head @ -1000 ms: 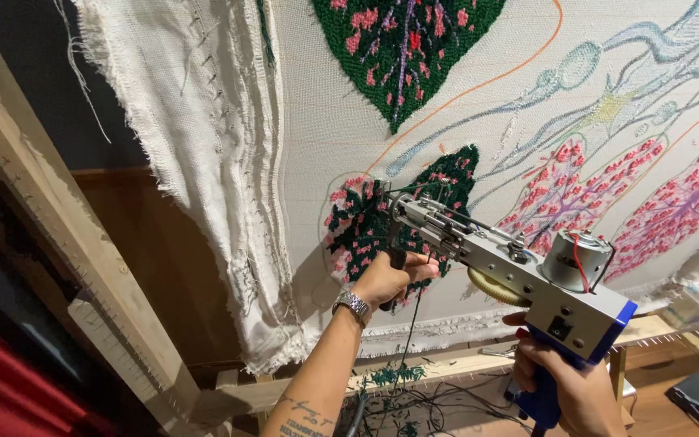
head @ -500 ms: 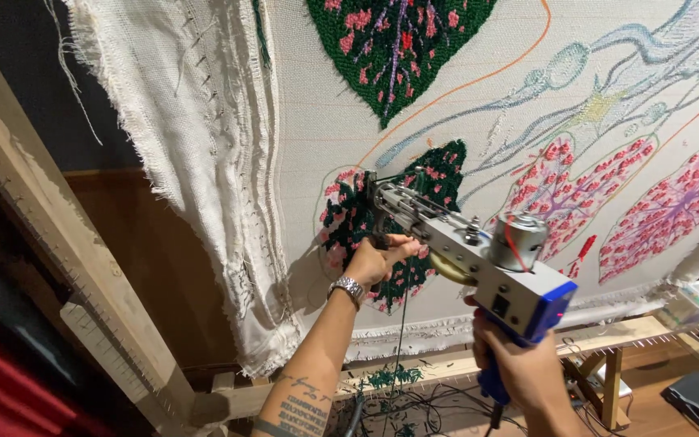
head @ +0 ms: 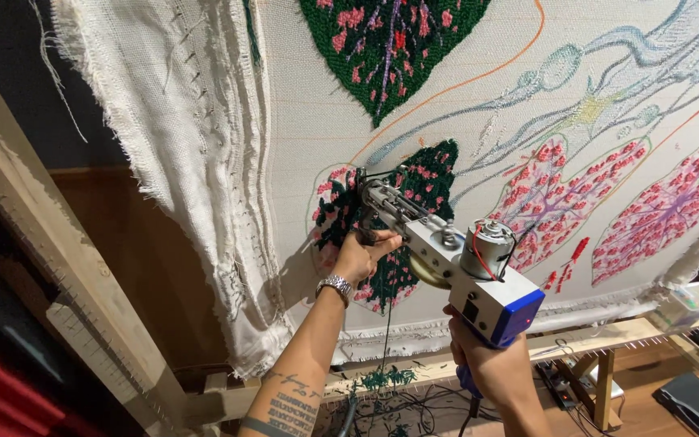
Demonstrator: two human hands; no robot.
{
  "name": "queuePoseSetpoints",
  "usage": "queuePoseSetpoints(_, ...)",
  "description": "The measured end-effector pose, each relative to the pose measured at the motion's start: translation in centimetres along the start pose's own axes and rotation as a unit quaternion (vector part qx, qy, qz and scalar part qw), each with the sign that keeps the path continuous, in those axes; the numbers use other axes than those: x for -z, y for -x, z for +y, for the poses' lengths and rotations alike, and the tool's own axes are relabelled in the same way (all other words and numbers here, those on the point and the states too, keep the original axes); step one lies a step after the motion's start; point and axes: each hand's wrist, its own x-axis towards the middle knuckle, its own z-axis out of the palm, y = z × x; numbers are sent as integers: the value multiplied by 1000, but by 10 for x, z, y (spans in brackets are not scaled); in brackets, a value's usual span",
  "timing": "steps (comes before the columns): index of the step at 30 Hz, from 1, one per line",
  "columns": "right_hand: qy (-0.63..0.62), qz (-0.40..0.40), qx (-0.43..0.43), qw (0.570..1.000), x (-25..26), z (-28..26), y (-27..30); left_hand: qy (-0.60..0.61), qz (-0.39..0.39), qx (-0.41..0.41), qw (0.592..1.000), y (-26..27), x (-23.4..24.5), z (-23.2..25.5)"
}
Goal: Tufting a patterned rug on a vertical frame using a tufting gun.
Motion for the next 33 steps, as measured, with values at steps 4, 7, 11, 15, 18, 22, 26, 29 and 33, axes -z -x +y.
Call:
queuePoseSetpoints(4, -2, 3, 6, 1000, 9, 11, -5, 242, -37, 63, 968, -21, 8, -22)
queuePoseSetpoints(7, -17, 4, -9, 1000, 9, 6, -5, -15, -22, -53, 998, 13, -3, 21)
queuePoseSetpoints(11, -4, 13, -13, 1000, 5, -1, -7, -48, 3, -2, 999, 17, -4, 39)
queuePoseSetpoints(15, -23, 10, -12, 1000, 10, 7, -9, -41, 2, 2, 999, 18, -5, 43)
queuePoseSetpoints(18, -29, 20, -18, 999, 5, -5, -10, -4, -34, -38, 999, 8, 0, 29)
queuePoseSetpoints(22, -43, -28, 21, 998, 15, 0, -8, 59, -96, -68, 991, -3, 11, 13)
queuePoseSetpoints(26, -41, -42, 20, 998, 35, -6, -2, 1, -106, 16, 994, 27, -2, 49)
queuePoseSetpoints(29, -86, -57, 28, 994, 54, -4, 6, -1, -181, 37, 983, 43, -8, 60)
queuePoseSetpoints(33, -124, -55, 21, 990, 77, -3, 17, -13, -250, 27, 968, 53, -19, 58)
